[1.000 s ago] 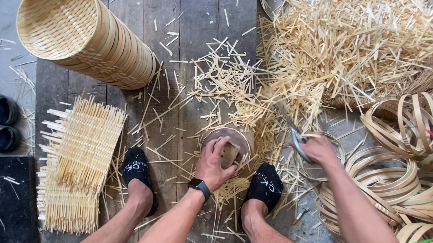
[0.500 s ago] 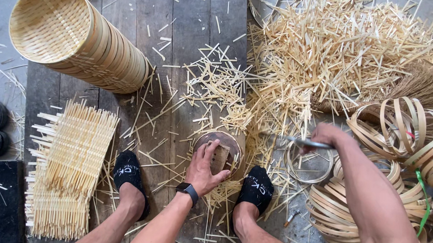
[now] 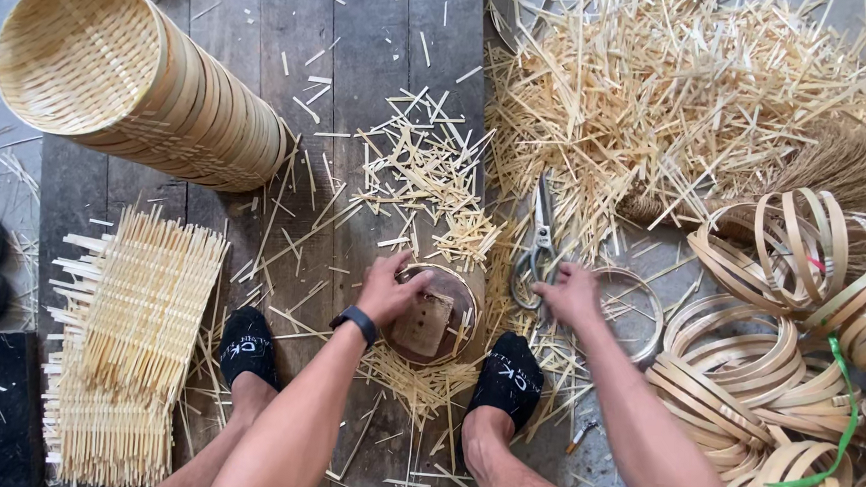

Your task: The person weaves bamboo strips into a circular basket base, using shears to trim excess material and a wooden block to press the weave. The person repeatedly assembles and trims multiple basket bases, stacking them as they finish.

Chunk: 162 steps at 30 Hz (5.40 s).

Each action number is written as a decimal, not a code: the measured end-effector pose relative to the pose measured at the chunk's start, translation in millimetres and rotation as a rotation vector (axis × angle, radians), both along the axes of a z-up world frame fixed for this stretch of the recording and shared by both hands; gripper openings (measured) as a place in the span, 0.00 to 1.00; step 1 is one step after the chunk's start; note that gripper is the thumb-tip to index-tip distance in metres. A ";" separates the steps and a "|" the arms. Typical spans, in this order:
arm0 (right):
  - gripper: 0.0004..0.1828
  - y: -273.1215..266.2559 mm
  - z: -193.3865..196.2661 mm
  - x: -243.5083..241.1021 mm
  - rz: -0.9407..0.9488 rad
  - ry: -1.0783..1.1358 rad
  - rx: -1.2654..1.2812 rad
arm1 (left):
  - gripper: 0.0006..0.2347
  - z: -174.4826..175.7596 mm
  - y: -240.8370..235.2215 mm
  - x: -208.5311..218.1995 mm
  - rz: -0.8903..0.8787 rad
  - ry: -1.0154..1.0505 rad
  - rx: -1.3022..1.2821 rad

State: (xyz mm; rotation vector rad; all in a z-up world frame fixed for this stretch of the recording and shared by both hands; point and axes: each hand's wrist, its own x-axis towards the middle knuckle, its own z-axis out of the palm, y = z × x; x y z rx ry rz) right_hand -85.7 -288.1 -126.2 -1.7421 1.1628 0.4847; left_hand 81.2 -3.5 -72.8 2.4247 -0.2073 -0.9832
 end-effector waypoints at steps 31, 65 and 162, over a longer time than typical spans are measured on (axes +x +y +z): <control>0.21 110.9 33.0 -16.4 -0.080 -0.151 0.159 | 0.18 -33.8 56.5 -48.1 0.428 0.100 -0.076; 0.23 133.7 64.1 -16.7 -0.219 -0.229 0.529 | 0.13 27.2 66.7 -86.0 0.692 0.401 -0.359; 0.19 137.7 30.0 -38.3 -0.223 -0.394 0.489 | 0.24 44.7 225.2 75.1 0.314 -0.330 0.476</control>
